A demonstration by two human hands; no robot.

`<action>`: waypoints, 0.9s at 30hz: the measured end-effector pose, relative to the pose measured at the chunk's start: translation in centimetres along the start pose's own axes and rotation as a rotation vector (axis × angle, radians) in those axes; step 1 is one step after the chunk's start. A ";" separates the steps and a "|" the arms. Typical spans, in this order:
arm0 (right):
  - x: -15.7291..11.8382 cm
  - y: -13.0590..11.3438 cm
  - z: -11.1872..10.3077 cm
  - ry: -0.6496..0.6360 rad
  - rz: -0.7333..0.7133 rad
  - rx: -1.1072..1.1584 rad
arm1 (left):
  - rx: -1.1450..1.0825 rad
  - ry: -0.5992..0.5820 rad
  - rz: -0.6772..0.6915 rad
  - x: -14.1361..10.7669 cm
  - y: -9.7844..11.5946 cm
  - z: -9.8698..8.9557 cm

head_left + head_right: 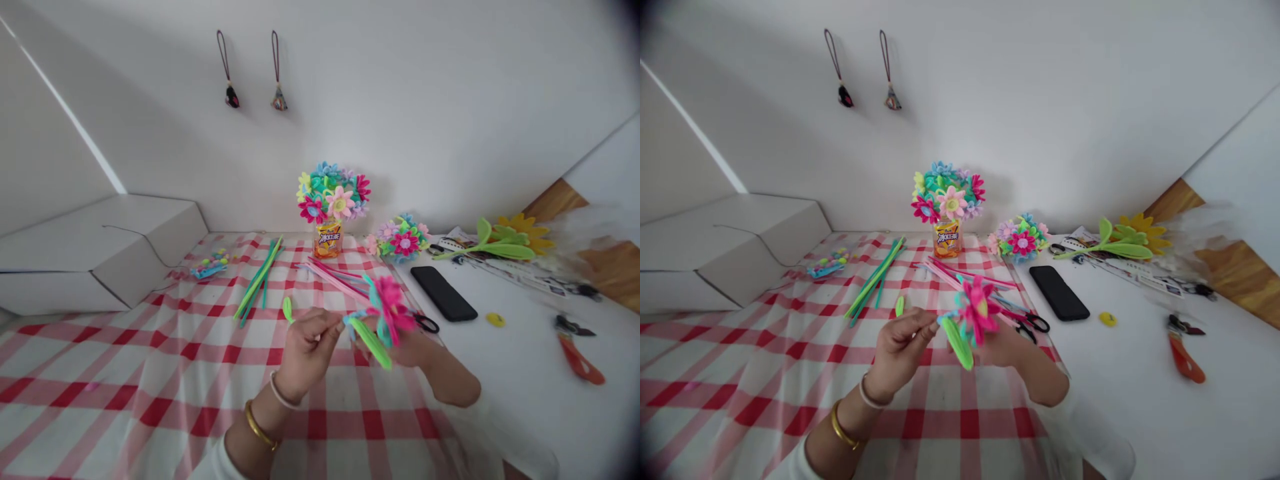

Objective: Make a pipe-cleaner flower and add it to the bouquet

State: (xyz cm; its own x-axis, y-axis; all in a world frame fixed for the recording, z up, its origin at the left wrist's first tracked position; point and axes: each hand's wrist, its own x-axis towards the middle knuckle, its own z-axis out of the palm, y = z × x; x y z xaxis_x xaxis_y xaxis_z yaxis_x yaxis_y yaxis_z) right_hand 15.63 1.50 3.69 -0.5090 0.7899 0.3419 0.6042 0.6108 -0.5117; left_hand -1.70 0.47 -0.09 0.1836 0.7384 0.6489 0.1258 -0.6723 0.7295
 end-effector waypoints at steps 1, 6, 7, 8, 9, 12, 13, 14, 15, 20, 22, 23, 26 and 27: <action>-0.1 -0.2 0.5 0.017 0.007 0.018 | 0.070 0.057 -0.002 0.0 -0.2 0.1; -1.2 -1.4 3.0 0.138 0.082 0.154 | 0.272 0.113 0.006 -0.4 -0.6 0.5; -1.6 -1.6 3.5 0.153 0.100 0.180 | 0.293 0.111 0.012 -0.4 -0.6 0.5; -1.8 -1.7 4.0 0.165 0.122 0.202 | 0.313 0.115 0.019 -0.3 -0.6 0.5; -2.1 -1.8 4.5 0.173 0.146 0.223 | 0.332 0.124 0.026 -0.3 -0.7 0.4; -2.1 -1.6 5.2 0.203 0.231 0.342 | 0.376 0.166 0.041 0.0 -1.1 0.0; -1.9 -1.5 5.3 0.221 0.263 0.428 | 0.389 0.178 0.048 0.1 -1.2 -0.1; -1.7 -1.3 5.4 0.246 0.298 0.543 | 0.401 0.183 0.061 0.2 -1.3 -0.1; -1.5 -1.1 5.6 0.284 0.334 0.677 | 0.413 0.182 0.081 0.2 -1.4 0.0; -0.7 -0.7 6.3 0.568 0.462 1.185 | 0.378 0.121 0.123 -0.2 -1.1 1.1; -0.8 -0.6 6.5 0.613 0.458 1.256 | 0.237 0.112 -0.002 -0.4 -0.8 1.6; -0.8 -0.6 6.5 0.609 0.445 1.279 | 0.119 0.099 -0.112 -0.4 -0.7 1.8; -0.9 -0.4 6.2 0.507 0.408 1.332 | -0.386 -0.004 -0.523 -0.3 -0.3 1.9; -1.0 -0.3 6.1 0.454 0.405 1.345 | -0.561 -0.037 -0.636 -0.1 -0.2 1.8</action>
State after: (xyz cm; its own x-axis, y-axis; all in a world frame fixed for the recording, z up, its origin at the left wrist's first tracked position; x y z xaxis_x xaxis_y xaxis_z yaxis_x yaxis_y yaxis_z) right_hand 12.21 0.23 -1.27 -0.0638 0.9946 0.0822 -0.4842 0.0412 -0.8740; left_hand 0.04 0.41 -0.73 0.2749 0.9582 0.0787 -0.2844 0.0028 0.9587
